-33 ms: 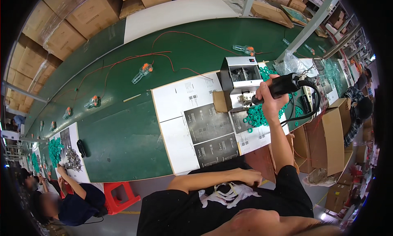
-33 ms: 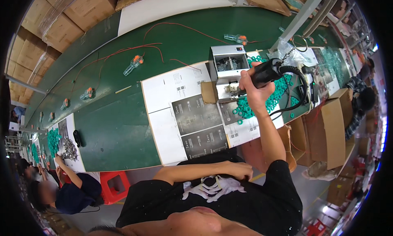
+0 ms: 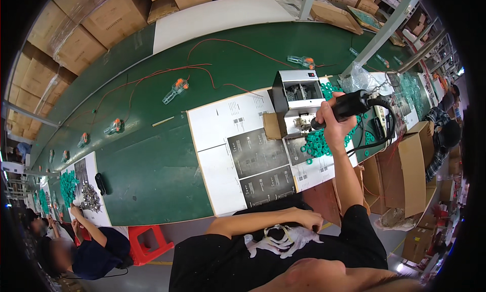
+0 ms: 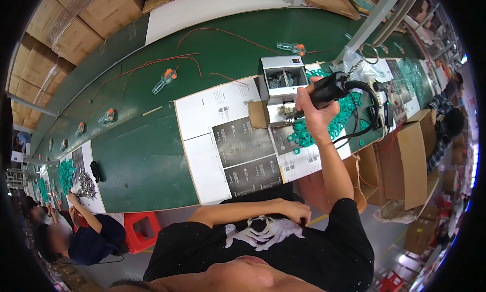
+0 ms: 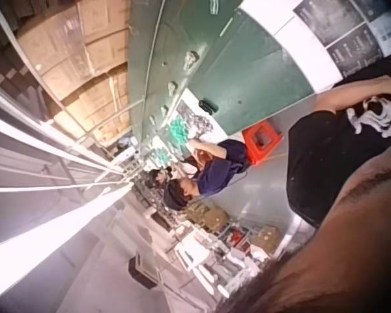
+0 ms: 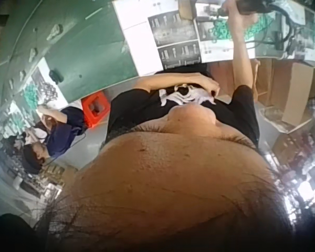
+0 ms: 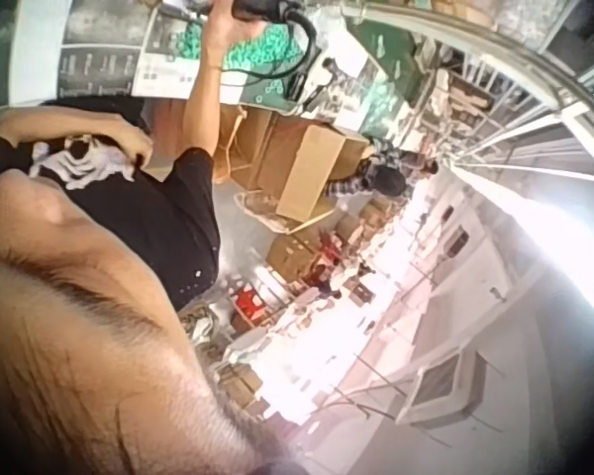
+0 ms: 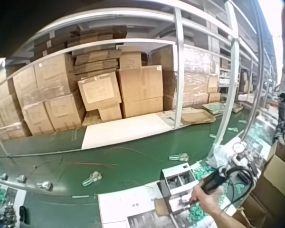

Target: Assemble electronic components onto a base using an electric screwdriver.

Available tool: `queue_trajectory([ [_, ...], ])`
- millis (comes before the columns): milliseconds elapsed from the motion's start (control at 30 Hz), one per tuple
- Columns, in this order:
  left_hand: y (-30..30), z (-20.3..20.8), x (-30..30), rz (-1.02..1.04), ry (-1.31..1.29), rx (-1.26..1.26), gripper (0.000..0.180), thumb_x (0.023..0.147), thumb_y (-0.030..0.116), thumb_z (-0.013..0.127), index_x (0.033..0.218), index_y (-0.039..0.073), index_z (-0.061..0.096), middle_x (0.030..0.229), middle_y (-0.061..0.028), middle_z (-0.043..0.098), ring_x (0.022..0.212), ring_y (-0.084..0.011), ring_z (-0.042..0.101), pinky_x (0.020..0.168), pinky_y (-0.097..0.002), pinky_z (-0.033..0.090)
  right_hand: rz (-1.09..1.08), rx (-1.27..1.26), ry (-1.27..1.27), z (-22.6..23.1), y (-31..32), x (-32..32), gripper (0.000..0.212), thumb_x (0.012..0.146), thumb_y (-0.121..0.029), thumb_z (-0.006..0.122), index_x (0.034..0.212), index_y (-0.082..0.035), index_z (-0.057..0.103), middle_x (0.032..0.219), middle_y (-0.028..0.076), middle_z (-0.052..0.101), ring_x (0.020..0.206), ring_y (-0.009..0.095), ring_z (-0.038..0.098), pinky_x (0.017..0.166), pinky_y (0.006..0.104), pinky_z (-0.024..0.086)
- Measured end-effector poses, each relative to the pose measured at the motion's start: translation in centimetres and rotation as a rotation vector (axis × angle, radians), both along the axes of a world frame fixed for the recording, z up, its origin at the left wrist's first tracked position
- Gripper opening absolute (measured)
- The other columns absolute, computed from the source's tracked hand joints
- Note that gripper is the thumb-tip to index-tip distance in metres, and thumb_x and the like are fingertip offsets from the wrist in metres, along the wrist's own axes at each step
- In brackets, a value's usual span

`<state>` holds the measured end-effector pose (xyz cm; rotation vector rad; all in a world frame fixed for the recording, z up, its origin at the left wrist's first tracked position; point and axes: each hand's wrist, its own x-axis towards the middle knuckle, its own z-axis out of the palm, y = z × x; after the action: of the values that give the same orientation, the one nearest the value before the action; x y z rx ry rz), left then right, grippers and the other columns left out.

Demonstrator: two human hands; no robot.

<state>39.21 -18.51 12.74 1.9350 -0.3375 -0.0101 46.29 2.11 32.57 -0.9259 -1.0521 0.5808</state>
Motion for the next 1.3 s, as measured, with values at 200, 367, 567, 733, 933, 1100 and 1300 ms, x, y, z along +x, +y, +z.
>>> queue_trajectory([
  [200, 1.7, -1.5, -1.1, -0.318, 0.113, -0.508, 0.028, 0.078, 0.000, 0.070, 0.105, -0.006, 0.073, 0.099, -0.0171, 0.076, 0.091, -0.0234, 0.071, 0.080, -0.0363, 0.054, 0.043, -0.007, 0.002, -1.6, 1.2, -0.3, 0.032, 0.093, 0.012, 0.063, 0.121, 0.001, 0.052, 0.076, 0.005, 0.058, 0.054, 0.013, 0.054, 0.053, 0.0316, 0.048],
  [367, -0.1, -1.2, 0.4, -0.479, 0.179, -0.467, 0.031, 0.076, -0.003, 0.070, 0.107, -0.006, 0.072, 0.097, -0.0156, 0.077, 0.090, -0.0218, 0.072, 0.081, -0.0371, 0.055, 0.106, -0.112, 0.004, -2.5, 0.8, -1.0, 0.035, 0.092, 0.012, 0.066, 0.121, 0.000, 0.052, 0.075, 0.004, 0.059, 0.055, 0.011, 0.055, 0.053, 0.0290, 0.048],
  [567, -0.2, -1.3, -1.3, -0.265, 0.073, -0.475, 0.032, 0.075, -0.002, 0.070, 0.107, -0.007, 0.071, 0.097, -0.0165, 0.077, 0.089, -0.0226, 0.072, 0.080, -0.0378, 0.056, 0.057, 0.006, -0.089, -1.9, -3.0, -2.5, 0.034, 0.091, 0.015, 0.061, 0.121, -0.001, 0.052, 0.073, 0.003, 0.055, 0.054, 0.013, 0.054, 0.051, 0.0316, 0.049],
  [733, 0.6, -1.5, -1.9, -0.284, 0.060, -0.373, 0.031, 0.075, -0.001, 0.070, 0.106, -0.006, 0.071, 0.096, -0.0186, 0.076, 0.089, -0.0261, 0.073, 0.079, -0.0382, 0.055, 0.041, 0.112, -0.008, -0.9, -0.3, -3.1, 0.034, 0.092, 0.014, 0.061, 0.121, -0.001, 0.051, 0.074, 0.004, 0.056, 0.053, 0.013, 0.054, 0.052, 0.0321, 0.049],
  [933, -0.5, -1.3, -1.6, -0.263, 0.015, -0.241, 0.030, 0.075, 0.000, 0.070, 0.105, -0.005, 0.071, 0.093, -0.0208, 0.074, 0.089, -0.0295, 0.072, 0.078, -0.0407, 0.054, 0.040, -0.087, -0.057, -2.0, 1.8, -2.9, 0.032, 0.093, 0.013, 0.060, 0.120, 0.000, 0.051, 0.074, 0.005, 0.056, 0.052, 0.013, 0.053, 0.051, 0.0319, 0.048],
  [1100, 0.3, -2.8, -2.7, -0.071, -0.097, -0.244, 0.029, 0.074, 0.000, 0.070, 0.102, -0.005, 0.071, 0.091, -0.0214, 0.073, 0.086, -0.0300, 0.071, 0.076, -0.0416, 0.053, 0.122, -0.179, 0.006, -2.3, -0.1, -3.2, 0.032, 0.093, 0.011, 0.061, 0.120, -0.001, 0.051, 0.073, 0.005, 0.056, 0.050, 0.014, 0.052, 0.049, 0.0319, 0.047],
  [1300, 2.0, -2.5, -2.5, -0.321, 0.078, -0.420, 0.030, 0.073, 0.003, 0.074, 0.102, -0.006, 0.071, 0.093, -0.0212, 0.074, 0.087, -0.0310, 0.071, 0.078, -0.0431, 0.054, 0.189, -0.013, 0.013, -1.6, -2.7, -4.6, 0.035, 0.092, 0.010, 0.063, 0.122, -0.002, 0.051, 0.070, 0.005, 0.054, 0.048, 0.014, 0.050, 0.048, 0.0319, 0.047],
])
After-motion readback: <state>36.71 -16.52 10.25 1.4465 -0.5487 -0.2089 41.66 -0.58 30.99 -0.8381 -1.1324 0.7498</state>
